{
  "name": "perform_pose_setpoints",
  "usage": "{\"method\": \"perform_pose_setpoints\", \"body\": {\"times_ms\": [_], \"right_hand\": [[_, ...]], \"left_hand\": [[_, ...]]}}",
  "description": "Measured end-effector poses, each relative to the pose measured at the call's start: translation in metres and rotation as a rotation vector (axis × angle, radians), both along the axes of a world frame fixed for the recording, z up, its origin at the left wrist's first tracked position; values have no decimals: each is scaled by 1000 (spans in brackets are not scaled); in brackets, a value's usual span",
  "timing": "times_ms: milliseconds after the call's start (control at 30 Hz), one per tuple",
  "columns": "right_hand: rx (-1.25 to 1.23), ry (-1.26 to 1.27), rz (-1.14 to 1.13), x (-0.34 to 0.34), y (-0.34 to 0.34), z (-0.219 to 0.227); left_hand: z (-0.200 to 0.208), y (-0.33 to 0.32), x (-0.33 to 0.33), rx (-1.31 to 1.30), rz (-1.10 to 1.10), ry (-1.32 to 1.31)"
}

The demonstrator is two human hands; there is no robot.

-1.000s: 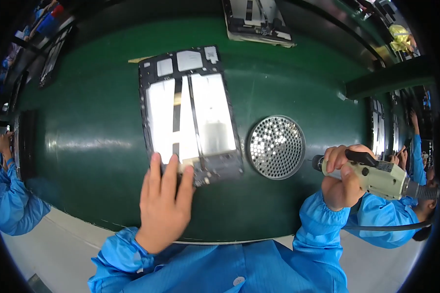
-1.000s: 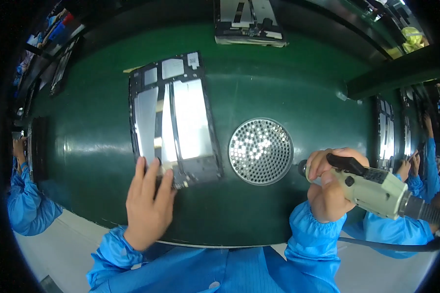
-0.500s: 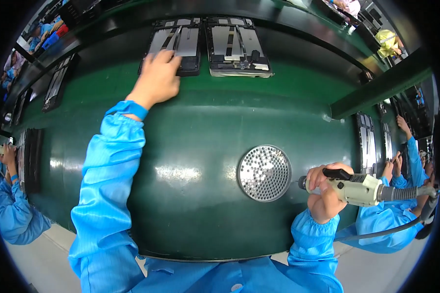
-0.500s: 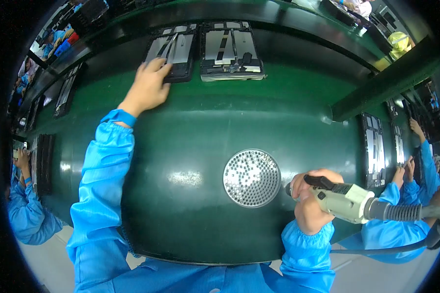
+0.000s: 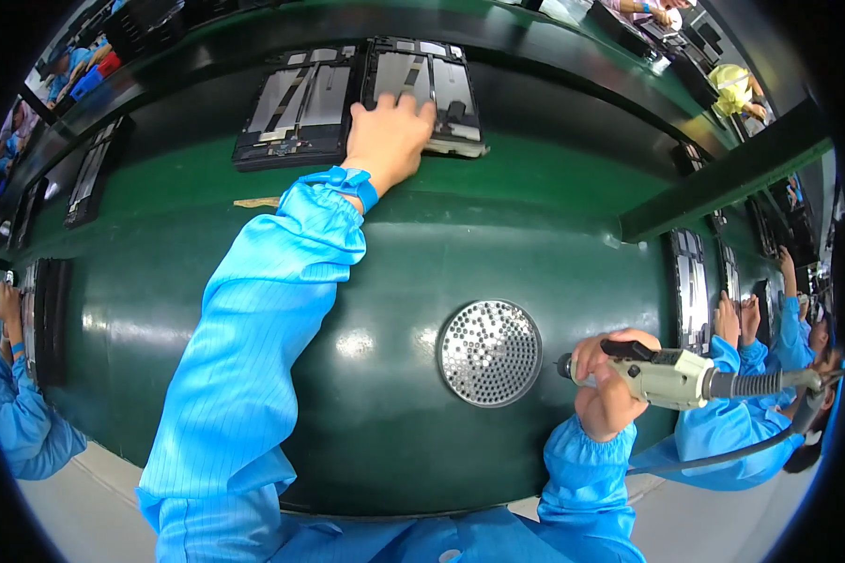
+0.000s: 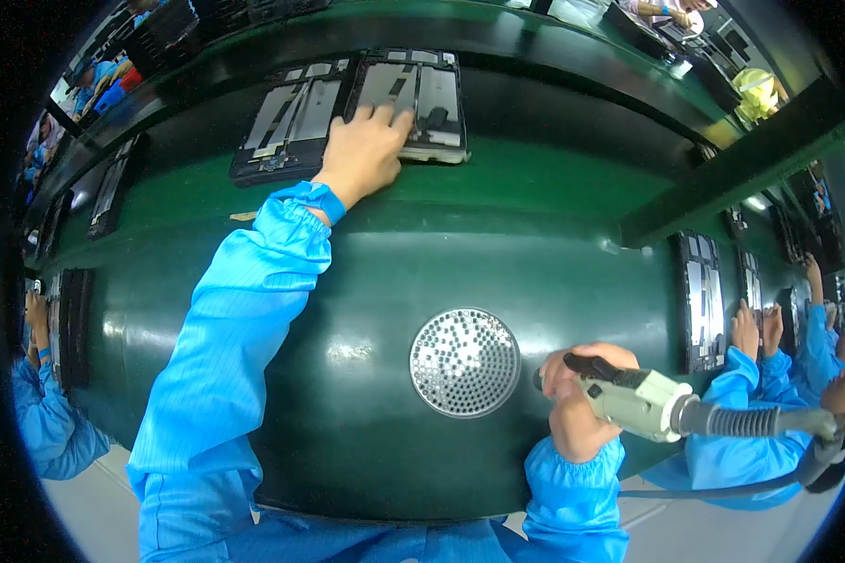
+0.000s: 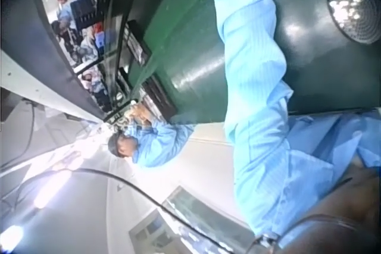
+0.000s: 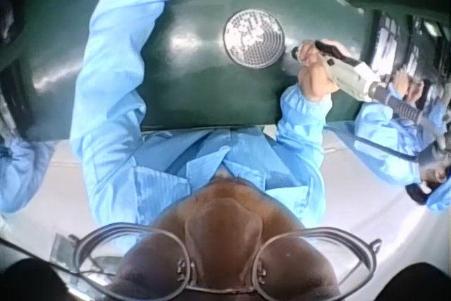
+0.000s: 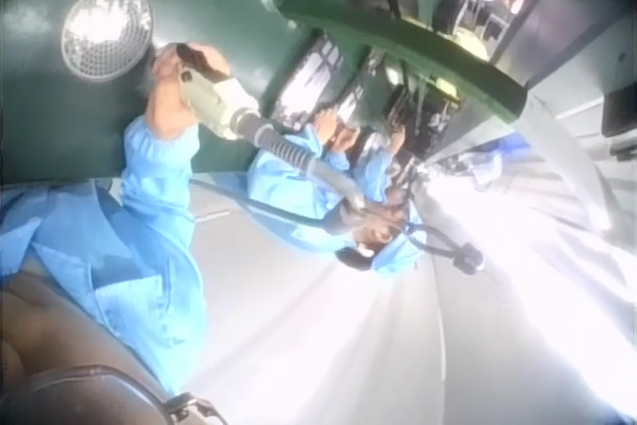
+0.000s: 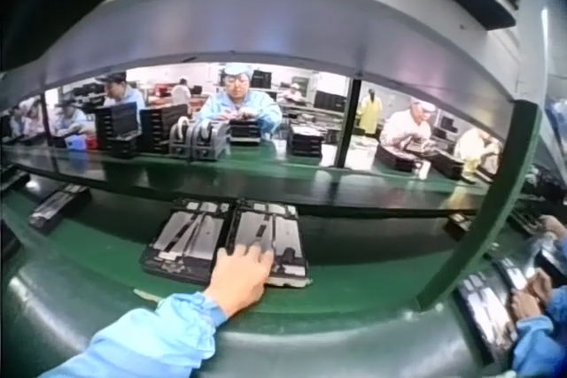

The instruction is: Assembling electronic tablet components by driving screws into the internal frame using an electric screwdriver on an assembly line.

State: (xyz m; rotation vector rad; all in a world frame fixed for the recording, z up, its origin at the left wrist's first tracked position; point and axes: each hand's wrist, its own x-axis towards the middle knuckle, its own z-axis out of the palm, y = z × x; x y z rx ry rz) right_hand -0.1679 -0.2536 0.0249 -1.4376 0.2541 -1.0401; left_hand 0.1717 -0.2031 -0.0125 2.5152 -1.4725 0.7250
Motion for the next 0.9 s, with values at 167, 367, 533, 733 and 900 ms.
{"method": "perform_pose_setpoints", "body": {"times_ms": [167,367,533,733,900], "right_hand": [[11,-44,43,0,-3,-4],[6,-58,13,-6,-8,-11],[44,-83,30,3,-7,-8],[40,-20,7,6,-7,2],[5,13,-7,6,-4,0]], "left_hand": [[7,13,0,-111,36,-206],[35,112,-99,-81,-55,-212],[45,209,-195,41,-1,-145],[35,229,-233,170,41,212],[56,224,-229,111,-58,399]]}}
